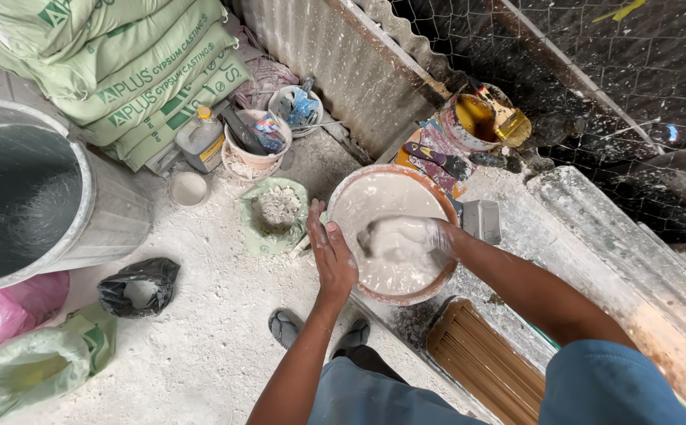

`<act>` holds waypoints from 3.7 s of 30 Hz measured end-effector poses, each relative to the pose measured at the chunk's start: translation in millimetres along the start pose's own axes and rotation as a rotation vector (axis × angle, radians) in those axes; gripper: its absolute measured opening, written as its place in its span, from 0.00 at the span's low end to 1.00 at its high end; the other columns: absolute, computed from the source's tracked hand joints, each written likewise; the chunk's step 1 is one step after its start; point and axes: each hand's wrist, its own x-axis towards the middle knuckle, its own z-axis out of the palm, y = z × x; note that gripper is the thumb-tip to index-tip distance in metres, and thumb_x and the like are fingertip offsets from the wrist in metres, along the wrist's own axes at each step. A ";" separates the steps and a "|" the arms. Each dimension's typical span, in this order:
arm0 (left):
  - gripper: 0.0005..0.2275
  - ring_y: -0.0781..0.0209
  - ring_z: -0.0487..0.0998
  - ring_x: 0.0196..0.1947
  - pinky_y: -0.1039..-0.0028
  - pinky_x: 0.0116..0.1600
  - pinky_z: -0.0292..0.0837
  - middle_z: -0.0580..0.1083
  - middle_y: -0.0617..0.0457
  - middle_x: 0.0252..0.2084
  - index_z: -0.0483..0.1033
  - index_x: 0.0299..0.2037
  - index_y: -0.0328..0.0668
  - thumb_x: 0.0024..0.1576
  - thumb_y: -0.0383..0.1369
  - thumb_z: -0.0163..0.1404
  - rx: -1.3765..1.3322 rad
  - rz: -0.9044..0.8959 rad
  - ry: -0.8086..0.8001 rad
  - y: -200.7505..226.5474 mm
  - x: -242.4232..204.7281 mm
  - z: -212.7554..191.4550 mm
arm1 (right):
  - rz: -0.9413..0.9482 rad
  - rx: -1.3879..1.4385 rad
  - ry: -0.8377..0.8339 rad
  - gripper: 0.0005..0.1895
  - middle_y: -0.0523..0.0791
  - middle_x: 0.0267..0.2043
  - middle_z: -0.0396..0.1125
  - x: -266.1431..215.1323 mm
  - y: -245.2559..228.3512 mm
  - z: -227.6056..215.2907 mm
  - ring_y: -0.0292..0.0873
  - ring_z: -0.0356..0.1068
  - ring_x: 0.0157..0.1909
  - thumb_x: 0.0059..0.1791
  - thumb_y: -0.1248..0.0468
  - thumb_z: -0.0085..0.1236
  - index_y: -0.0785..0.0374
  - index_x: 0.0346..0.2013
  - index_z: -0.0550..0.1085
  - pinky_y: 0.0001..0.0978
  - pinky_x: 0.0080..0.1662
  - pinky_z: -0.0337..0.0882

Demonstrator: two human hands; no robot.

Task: The person mixes a white paste in a bucket with their hand, then uses a trowel to scoop the mixture and spread it onto long decorative molding pieces. The person repeatedly applies and smooths the paste along the grooves of the moldings.

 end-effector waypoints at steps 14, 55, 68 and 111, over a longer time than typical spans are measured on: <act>0.31 0.33 0.59 0.71 0.48 0.72 0.56 0.56 0.27 0.71 0.48 0.73 0.26 0.70 0.49 0.25 -0.017 0.048 0.010 -1.2 -0.5 -2.0 | 0.499 -1.290 0.345 0.20 0.49 0.37 0.60 3.4 -63.0 108.0 0.45 0.66 0.39 0.51 0.59 0.58 0.65 0.50 0.63 0.38 0.47 0.76; 0.31 0.35 0.59 0.71 0.51 0.71 0.54 0.56 0.28 0.71 0.49 0.73 0.28 0.68 0.49 0.29 -0.048 -0.043 0.027 9.9 -3.8 -1.6 | 0.323 -1.379 0.377 0.39 0.58 0.72 0.47 105.8 44.6 -45.0 0.64 0.57 0.67 0.48 0.54 0.59 0.62 0.68 0.56 0.55 0.60 0.69; 0.27 0.36 0.62 0.69 0.54 0.72 0.52 0.61 0.29 0.68 0.54 0.70 0.25 0.69 0.44 0.31 0.012 0.015 0.105 -4.6 -4.8 7.3 | 0.043 -1.659 0.247 0.38 0.58 0.69 0.52 87.7 60.4 -34.9 0.62 0.60 0.65 0.46 0.53 0.60 0.62 0.67 0.58 0.52 0.60 0.69; 0.27 0.38 0.64 0.67 0.54 0.73 0.50 0.66 0.34 0.65 0.55 0.71 0.34 0.68 0.46 0.28 0.215 -0.020 0.174 -16.6 3.2 13.3 | 0.075 -1.589 0.164 0.38 0.55 0.61 0.68 30.6 -27.0 49.8 0.54 0.70 0.59 0.42 0.53 0.63 0.64 0.64 0.66 0.44 0.58 0.70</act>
